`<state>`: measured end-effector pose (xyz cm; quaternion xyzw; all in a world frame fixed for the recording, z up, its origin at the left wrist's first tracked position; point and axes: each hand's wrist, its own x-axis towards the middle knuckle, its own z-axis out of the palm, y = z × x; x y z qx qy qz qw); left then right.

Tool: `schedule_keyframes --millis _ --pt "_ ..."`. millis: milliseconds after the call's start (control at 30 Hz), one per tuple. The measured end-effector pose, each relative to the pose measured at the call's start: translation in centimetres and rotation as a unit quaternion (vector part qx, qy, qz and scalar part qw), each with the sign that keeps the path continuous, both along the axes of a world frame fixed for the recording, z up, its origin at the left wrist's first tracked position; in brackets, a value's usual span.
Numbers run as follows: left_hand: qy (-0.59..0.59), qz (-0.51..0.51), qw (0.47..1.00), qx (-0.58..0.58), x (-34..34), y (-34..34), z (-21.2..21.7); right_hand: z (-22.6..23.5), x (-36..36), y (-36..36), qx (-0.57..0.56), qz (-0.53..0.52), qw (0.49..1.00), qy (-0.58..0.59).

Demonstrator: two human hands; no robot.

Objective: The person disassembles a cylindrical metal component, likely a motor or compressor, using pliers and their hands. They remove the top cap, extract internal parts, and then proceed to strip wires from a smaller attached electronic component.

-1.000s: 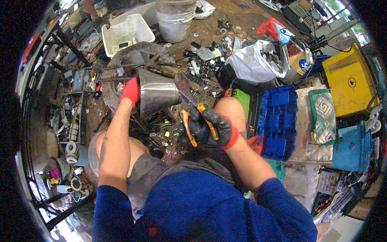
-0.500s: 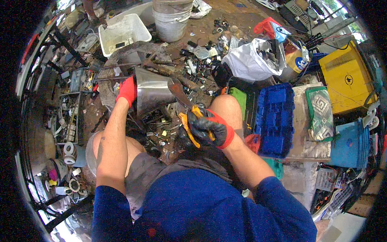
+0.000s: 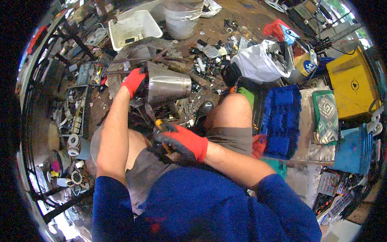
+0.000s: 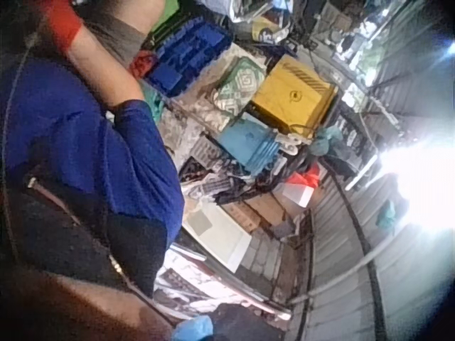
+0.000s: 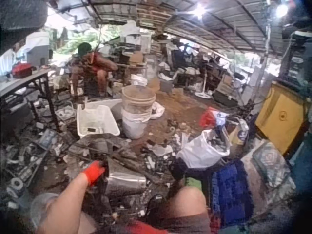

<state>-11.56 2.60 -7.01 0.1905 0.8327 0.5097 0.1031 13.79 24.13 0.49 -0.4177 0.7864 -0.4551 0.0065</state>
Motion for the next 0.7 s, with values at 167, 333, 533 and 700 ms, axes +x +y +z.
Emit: schedule_keyframes --millis 167,333,533,700 --pt "-0.081 0.0 0.996 -0.022 1.0 -1.8 0.9 1.7 0.9 -0.2 0.023 -0.119 0.992 -0.019" --pt "-0.005 -0.014 0.997 -0.07 1.0 -0.2 0.4 1.8 1.1 6.4 -0.266 -0.229 0.795 -0.495" --pt "-0.014 0.038 0.994 -0.106 0.1 -0.6 -1.3 7.2 4.6 0.6 -0.209 -0.219 0.768 -0.564" --pt "0.015 -0.071 0.993 -0.094 0.5 0.1 1.2 1.0 1.8 -3.7 -0.044 -0.053 0.973 -0.22"
